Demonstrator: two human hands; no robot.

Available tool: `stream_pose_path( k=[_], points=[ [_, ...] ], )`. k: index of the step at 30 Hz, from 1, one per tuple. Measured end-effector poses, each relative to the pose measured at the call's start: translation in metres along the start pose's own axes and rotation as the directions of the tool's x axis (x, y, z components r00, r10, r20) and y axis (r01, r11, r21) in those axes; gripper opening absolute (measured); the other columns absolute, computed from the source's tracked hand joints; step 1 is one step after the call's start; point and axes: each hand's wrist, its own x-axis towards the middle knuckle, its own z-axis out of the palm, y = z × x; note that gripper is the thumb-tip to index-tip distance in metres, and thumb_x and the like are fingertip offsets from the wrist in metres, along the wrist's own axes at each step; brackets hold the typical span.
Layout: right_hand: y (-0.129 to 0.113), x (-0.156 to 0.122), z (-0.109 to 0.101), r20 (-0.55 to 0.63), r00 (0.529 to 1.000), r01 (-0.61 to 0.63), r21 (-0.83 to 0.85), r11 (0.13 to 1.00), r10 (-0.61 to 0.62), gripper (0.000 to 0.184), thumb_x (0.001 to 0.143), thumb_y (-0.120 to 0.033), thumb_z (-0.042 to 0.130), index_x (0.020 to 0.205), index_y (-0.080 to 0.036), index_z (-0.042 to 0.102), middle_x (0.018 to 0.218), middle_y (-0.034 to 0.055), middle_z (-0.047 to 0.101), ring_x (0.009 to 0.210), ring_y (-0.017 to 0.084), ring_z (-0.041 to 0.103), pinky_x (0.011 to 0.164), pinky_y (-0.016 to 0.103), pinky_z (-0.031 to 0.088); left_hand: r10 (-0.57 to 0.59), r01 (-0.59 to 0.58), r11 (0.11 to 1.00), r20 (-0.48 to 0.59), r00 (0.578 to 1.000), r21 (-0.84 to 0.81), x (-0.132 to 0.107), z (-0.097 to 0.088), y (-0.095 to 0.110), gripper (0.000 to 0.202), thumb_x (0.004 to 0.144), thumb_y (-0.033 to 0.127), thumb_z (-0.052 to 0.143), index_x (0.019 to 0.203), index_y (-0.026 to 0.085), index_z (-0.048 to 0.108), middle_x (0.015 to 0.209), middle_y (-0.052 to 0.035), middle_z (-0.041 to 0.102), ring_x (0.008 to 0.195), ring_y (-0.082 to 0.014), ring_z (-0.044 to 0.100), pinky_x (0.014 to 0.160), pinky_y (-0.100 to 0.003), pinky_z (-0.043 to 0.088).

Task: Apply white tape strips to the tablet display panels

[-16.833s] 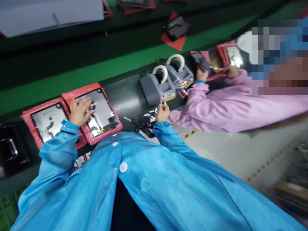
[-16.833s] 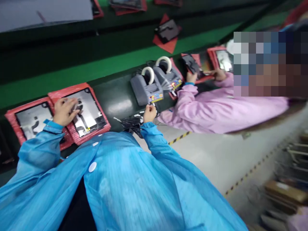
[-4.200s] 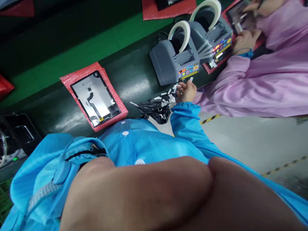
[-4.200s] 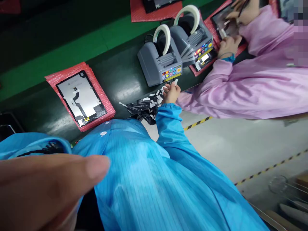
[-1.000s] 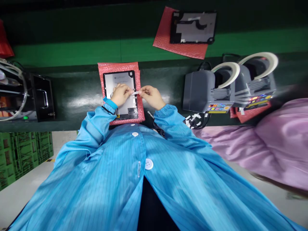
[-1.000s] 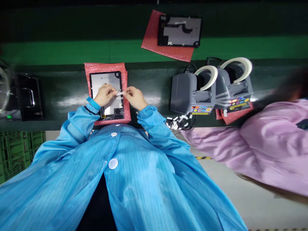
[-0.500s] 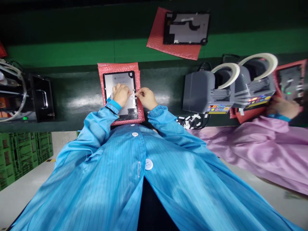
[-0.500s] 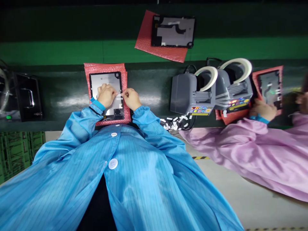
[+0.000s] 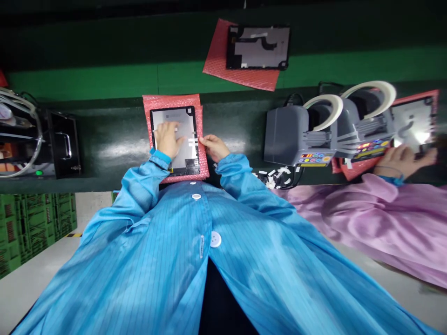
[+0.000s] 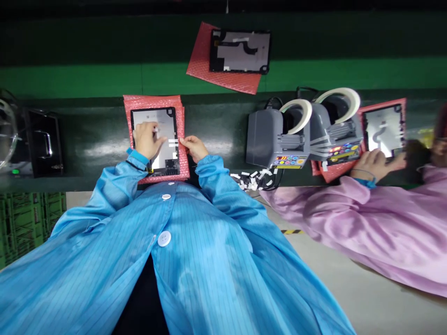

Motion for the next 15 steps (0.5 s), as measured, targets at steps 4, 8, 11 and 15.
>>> stream_pose_path(
  k=[4, 8, 11, 15],
  points=[
    [-0.006, -0.009, 0.003, -0.081, 0.967, 0.220, -0.221, 0.950, -0.242, 0.035, 0.071, -0.048, 0.070, 0.073, -0.022, 0.047, 0.059, -0.0060, 0.050, 0.057, 0.011, 0.046, 0.059, 0.025, 0.040, -0.228, 0.210, 0.971, -0.190, 0.955, -0.112, -0.014, -0.007, -0.048, 0.019, 0.085, 0.035, 0.062, 0.096, 0.020, 0.057, 0.102, -0.0127, 0.064, 0.104, -0.0299, 0.056, 0.096, -0.045, 0.043],
    [-0.019, -0.021, 0.011, -0.040, 0.890, 0.325, -0.644, 0.693, -0.454, 0.016, 0.077, -0.023, 0.062, 0.068, -0.022, 0.049, 0.069, 0.0014, 0.055, 0.071, 0.018, 0.053, 0.073, 0.033, 0.045, -0.310, 0.269, 0.932, -0.148, 0.939, -0.241, -0.024, -0.003, -0.065, 0.018, 0.084, 0.026, 0.059, 0.070, 0.023, 0.047, 0.080, -0.0051, 0.059, 0.087, -0.0222, 0.058, 0.088, -0.038, 0.048],
    [-0.026, -0.027, 0.017, 0.012, 0.856, 0.338, -0.769, 0.542, -0.516, 0.015, 0.077, -0.018, 0.059, 0.066, -0.022, 0.050, 0.079, 0.0082, 0.059, 0.082, 0.024, 0.057, 0.078, 0.037, 0.046, -0.403, 0.320, 0.864, -0.154, 0.902, -0.389, -0.022, 0.000, -0.059, 0.025, 0.080, 0.021, 0.064, 0.063, 0.023, 0.045, 0.074, -0.0019, 0.056, 0.085, -0.0202, 0.057, 0.088, -0.035, 0.048],
    [-0.030, -0.028, 0.015, -0.018, 0.909, 0.294, -0.681, 0.671, -0.417, 0.019, 0.073, -0.022, 0.063, 0.067, -0.024, 0.045, 0.064, 0.0010, 0.055, 0.064, 0.019, 0.054, 0.068, 0.035, 0.045, -0.599, 0.469, 0.573, 0.047, 0.799, -0.673, -0.023, 0.003, -0.052, 0.026, 0.078, 0.019, 0.067, 0.060, 0.021, 0.048, 0.062, 0.0031, 0.052, 0.068, -0.0157, 0.055, 0.074, -0.031, 0.050]
  ],
)
